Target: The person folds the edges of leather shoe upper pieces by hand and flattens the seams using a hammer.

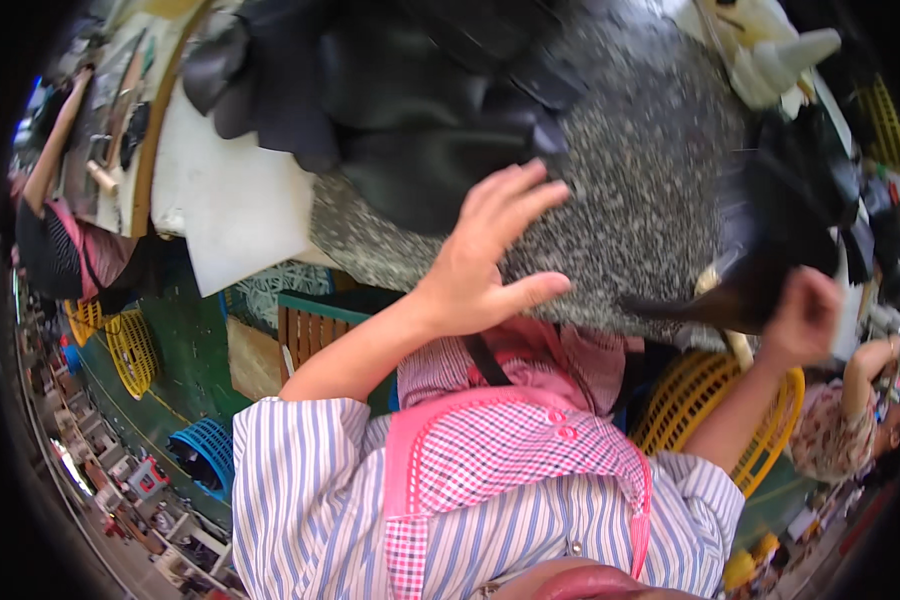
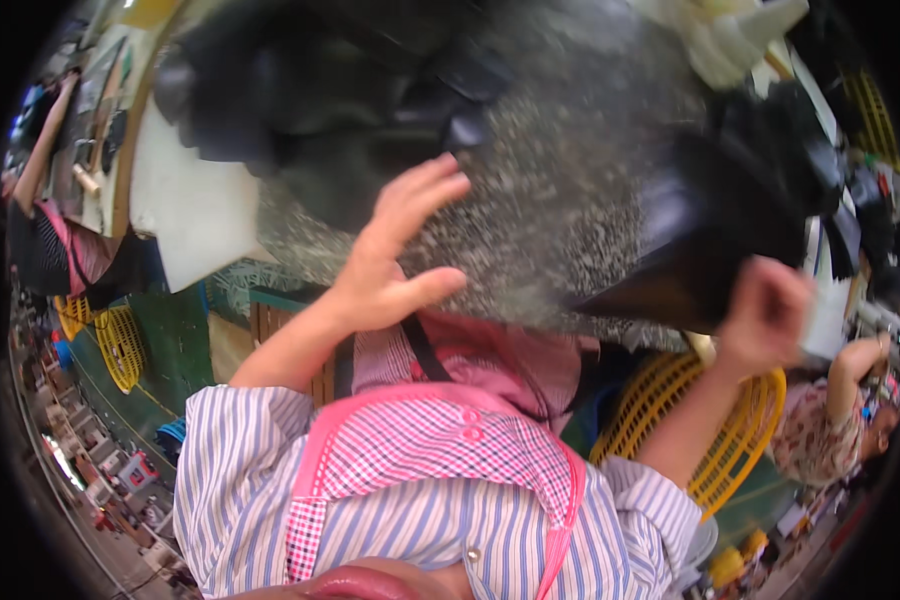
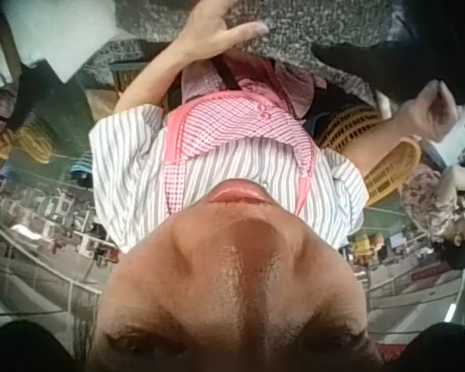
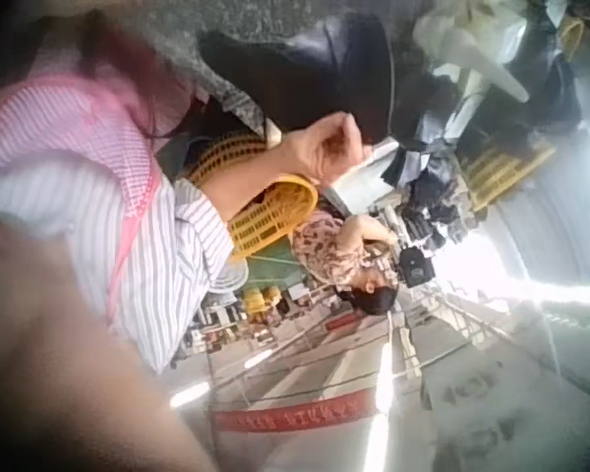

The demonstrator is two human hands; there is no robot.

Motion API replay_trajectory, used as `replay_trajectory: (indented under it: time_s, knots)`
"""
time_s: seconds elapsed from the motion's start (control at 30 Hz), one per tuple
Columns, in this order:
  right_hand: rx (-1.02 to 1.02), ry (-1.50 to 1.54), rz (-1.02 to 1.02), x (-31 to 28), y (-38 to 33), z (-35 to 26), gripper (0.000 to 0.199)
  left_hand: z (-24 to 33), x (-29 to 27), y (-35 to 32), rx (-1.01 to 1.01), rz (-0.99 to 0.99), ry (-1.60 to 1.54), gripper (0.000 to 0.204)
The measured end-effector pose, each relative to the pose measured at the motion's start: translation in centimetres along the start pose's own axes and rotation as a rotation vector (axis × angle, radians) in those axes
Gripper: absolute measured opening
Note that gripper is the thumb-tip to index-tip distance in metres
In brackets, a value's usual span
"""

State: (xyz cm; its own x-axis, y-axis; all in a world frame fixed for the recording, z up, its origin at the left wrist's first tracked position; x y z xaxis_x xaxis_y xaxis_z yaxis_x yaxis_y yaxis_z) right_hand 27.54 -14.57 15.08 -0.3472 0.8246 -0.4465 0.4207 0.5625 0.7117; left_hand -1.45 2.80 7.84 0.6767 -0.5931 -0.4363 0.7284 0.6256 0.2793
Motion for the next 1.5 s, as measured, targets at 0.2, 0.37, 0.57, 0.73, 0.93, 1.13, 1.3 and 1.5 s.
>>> replay_trajectory:
  time_s: [0.2, 0.37, 0.57, 0.73, 0.93, 1.13, 1.3, 1.5]
  knots:
    - [0.07, -0.771, -0.159, -8.2, 6.0, 19.4, 0.021, 2.0, -6.4, 2.3, 0.221, 0.305, 0.404, 0.04]
    - [-0.235, -0.897, 0.246, -1.0, 6.9, 8.4, 0.035, -0.4, -11.8, 10.9, 0.127, 0.518, 1.041, 0.08]
    - [-0.216, 0.032, -0.39, 19.3, 5.9, -7.0, 0.039, -3.1, -12.2, 11.0, 0.237, 0.687, 0.895, 0.045]
    - [0.048, 0.333, -0.476, 31.4, 6.7, -6.6, 0.03, 0.7, -9.8, 9.2, 0.485, 0.632, 0.838, 0.014]
    - [0.377, 0.891, -0.514, 31.1, 7.7, -5.1, 0.027, 4.5, -14.2, 6.9, 0.533, 0.835, 0.26, 0.019]
    - [0.237, 0.988, -0.592, 24.5, 7.3, -10.5, 0.032, 4.3, -9.9, 9.2, 0.521, 0.798, 0.545, 0.016]
    - [0.122, 0.552, -0.484, 20.5, 5.8, -9.6, 0.021, 5.4, -8.2, 9.4, 0.483, 0.439, 0.479, 0.033]
    - [-0.013, 0.568, -0.532, 20.4, 5.8, -6.8, 0.016, 2.0, -7.3, 12.4, 0.432, -0.023, 0.672, 0.019]
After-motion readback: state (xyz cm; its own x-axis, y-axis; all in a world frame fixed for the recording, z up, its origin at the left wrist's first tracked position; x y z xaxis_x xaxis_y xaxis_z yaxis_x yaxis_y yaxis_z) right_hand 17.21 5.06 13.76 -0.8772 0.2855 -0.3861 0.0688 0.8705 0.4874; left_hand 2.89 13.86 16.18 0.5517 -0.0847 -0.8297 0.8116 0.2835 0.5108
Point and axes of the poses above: each hand's wrist, its own y-axis towards the middle knuckle, its own x-axis out of the palm, z = x × y, the point moved 7 cm from there along y, towards the middle knuckle, and after that the axes turned 3 degrees about y, right-handed, at the moved point
